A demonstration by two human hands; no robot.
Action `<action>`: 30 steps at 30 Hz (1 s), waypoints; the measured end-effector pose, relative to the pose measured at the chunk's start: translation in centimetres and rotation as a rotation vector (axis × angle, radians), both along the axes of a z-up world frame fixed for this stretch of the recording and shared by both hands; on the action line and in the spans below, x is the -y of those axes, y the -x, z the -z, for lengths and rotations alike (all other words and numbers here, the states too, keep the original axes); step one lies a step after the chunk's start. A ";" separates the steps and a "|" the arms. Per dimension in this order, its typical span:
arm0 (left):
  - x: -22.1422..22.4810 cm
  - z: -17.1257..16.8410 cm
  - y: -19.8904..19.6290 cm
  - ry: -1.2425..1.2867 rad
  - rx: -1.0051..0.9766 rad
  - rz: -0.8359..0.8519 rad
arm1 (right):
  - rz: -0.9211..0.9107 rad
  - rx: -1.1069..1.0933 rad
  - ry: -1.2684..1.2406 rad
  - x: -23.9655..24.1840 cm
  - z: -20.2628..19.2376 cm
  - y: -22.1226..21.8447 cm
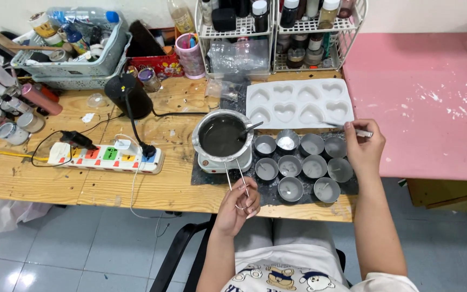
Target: Stirring and preparing wax in a production studio.
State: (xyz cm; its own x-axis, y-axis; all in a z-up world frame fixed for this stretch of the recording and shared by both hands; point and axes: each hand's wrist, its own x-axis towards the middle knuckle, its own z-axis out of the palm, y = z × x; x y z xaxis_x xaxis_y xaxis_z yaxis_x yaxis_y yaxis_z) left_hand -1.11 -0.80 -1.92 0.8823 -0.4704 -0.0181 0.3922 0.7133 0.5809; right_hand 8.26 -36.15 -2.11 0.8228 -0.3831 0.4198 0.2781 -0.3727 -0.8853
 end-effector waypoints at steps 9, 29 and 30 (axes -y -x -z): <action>0.5 0.2 -0.6 0.012 0.035 0.000 | -0.094 0.040 0.297 -0.7 -2.6 1.0; 1.4 0.1 0.1 0.030 0.025 -0.031 | -0.005 0.188 -0.067 -3.4 -4.1 2.2; 1.5 -0.1 0.0 0.003 0.010 -0.032 | -0.023 0.212 -0.105 -4.4 -5.7 2.7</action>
State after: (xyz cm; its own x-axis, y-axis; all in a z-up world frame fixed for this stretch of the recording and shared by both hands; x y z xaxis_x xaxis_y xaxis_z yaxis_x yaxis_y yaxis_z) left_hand -1.14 -2.31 -1.85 0.8970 -0.4421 -0.0073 0.3631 0.7271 0.5826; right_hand 5.53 -31.79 3.55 0.7298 -0.4158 0.5427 0.4691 -0.2728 -0.8399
